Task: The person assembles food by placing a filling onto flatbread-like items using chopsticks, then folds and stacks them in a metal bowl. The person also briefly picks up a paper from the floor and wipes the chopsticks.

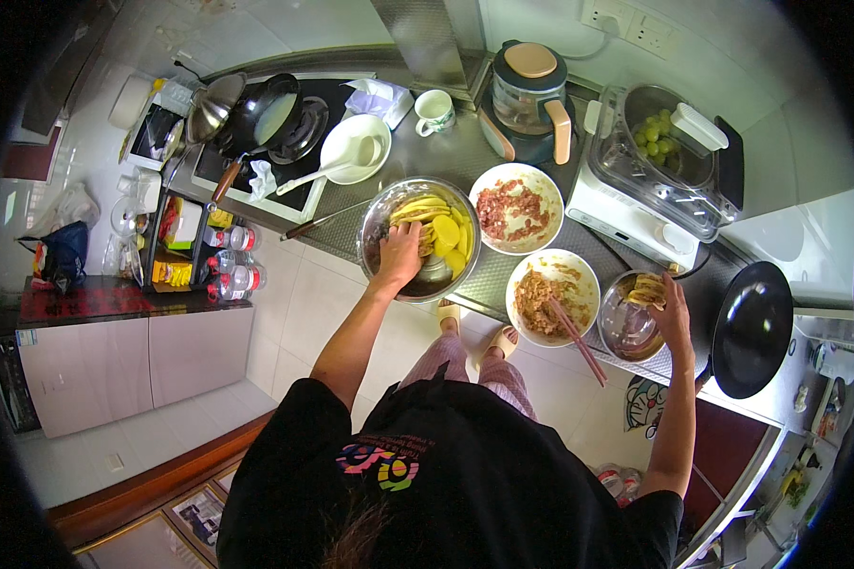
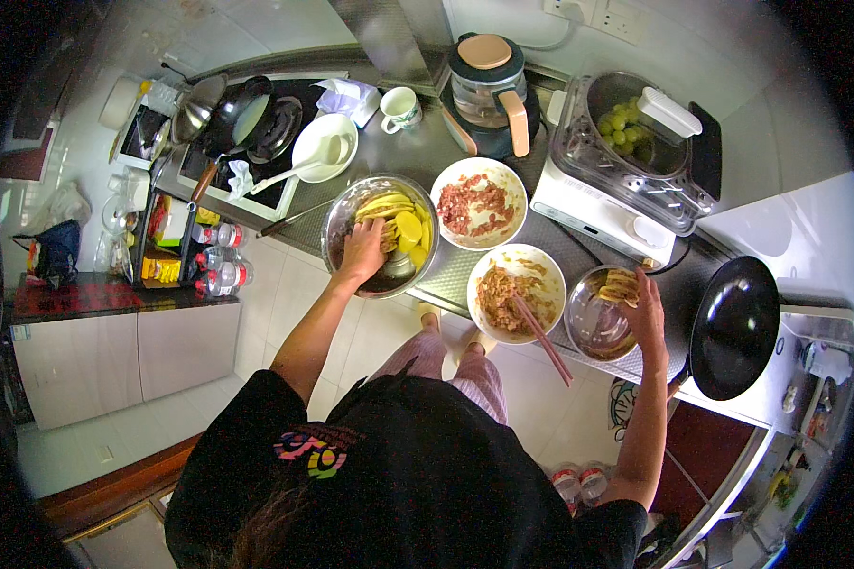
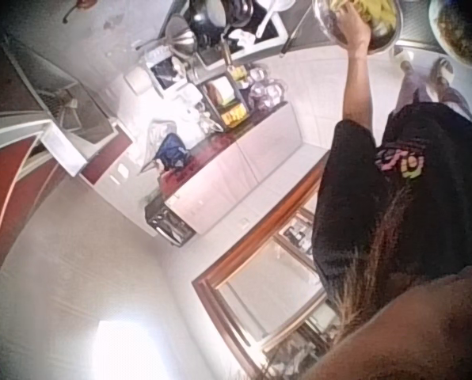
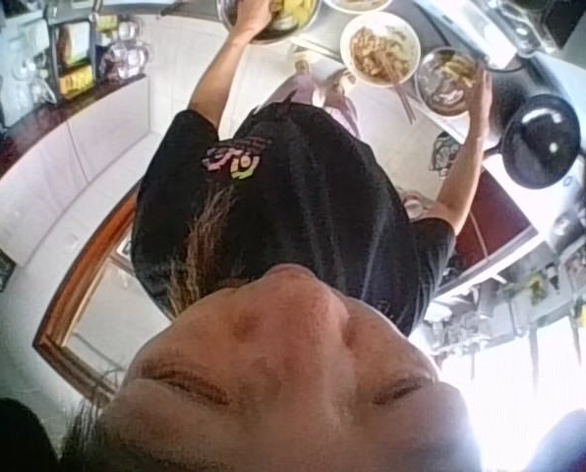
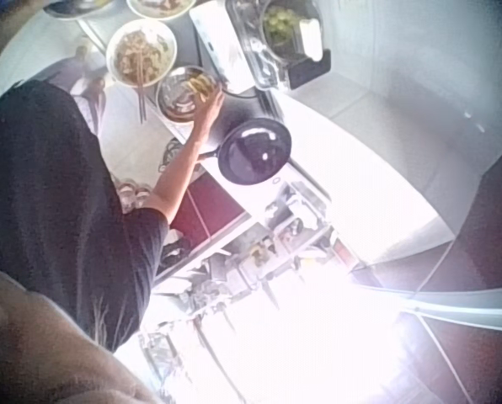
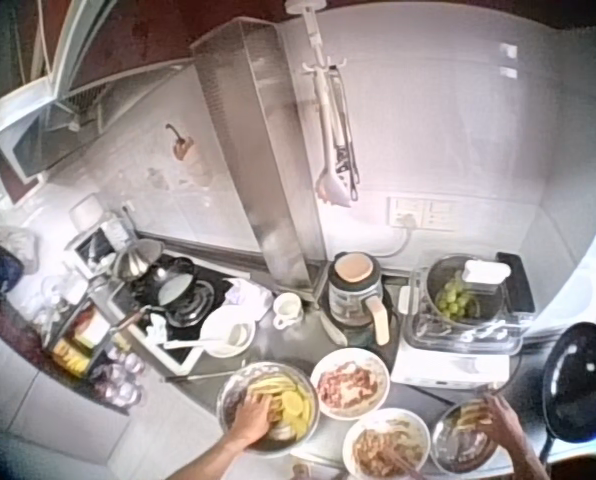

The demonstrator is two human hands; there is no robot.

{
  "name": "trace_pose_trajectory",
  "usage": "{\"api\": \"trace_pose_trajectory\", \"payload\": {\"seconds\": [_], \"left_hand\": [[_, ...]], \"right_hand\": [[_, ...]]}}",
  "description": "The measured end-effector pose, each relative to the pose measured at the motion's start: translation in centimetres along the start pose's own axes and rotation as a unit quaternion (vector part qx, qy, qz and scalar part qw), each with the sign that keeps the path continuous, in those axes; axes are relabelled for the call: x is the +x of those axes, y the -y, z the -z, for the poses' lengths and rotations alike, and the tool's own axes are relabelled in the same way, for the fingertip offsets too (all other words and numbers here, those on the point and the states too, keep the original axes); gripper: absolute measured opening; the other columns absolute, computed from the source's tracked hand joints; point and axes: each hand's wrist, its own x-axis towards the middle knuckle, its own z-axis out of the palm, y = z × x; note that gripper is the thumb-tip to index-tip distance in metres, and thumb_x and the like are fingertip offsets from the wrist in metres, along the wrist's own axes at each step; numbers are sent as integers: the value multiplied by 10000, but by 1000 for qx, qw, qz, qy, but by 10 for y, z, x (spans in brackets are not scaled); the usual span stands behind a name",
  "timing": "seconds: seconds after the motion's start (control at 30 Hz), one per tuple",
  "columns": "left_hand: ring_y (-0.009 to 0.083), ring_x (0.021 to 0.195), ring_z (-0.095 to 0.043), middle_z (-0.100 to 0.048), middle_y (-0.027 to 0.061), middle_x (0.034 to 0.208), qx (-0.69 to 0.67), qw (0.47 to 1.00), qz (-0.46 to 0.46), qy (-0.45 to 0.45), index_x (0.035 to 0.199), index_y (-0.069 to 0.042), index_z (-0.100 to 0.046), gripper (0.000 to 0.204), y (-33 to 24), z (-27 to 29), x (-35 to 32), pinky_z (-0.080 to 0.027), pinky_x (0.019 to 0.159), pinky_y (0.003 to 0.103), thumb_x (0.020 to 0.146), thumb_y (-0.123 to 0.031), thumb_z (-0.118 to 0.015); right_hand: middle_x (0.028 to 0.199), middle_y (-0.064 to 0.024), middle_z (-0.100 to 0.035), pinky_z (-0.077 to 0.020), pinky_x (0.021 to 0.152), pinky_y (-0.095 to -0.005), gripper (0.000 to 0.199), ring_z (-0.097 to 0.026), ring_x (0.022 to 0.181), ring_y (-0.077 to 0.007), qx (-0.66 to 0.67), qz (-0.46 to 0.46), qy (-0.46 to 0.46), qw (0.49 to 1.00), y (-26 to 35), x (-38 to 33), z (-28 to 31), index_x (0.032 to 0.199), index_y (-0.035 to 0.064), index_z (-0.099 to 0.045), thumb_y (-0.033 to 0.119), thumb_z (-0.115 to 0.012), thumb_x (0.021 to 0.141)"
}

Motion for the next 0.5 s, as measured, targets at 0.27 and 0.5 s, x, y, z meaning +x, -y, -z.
{"api": "trace_pose_trajectory", "payload": {"seconds": [0.27,0.5], "left_hand": [[427,1106,-603,-640,236,1118,-199,970,73,122,1166,-14,-499,530,30,-3,10,-492,909,465,708,-126,-740],[235,1278,-494,-514,136,1339,-396,897,15,194,1411,18,-381,800,47,48,3,-395,1084,362,709,-49,-758]], "right_hand": [[1292,-190,-568,-495,982,-436,775,-584,1172,-389,14,6,-6,1000,1,-2,1,1467,101,-429,66,-746,761],[1411,-212,-517,-428,1082,-459,805,-491,1299,-417,-11,7,15,1000,-10,-3,3,1492,132,-405,207,-776,781]]}}
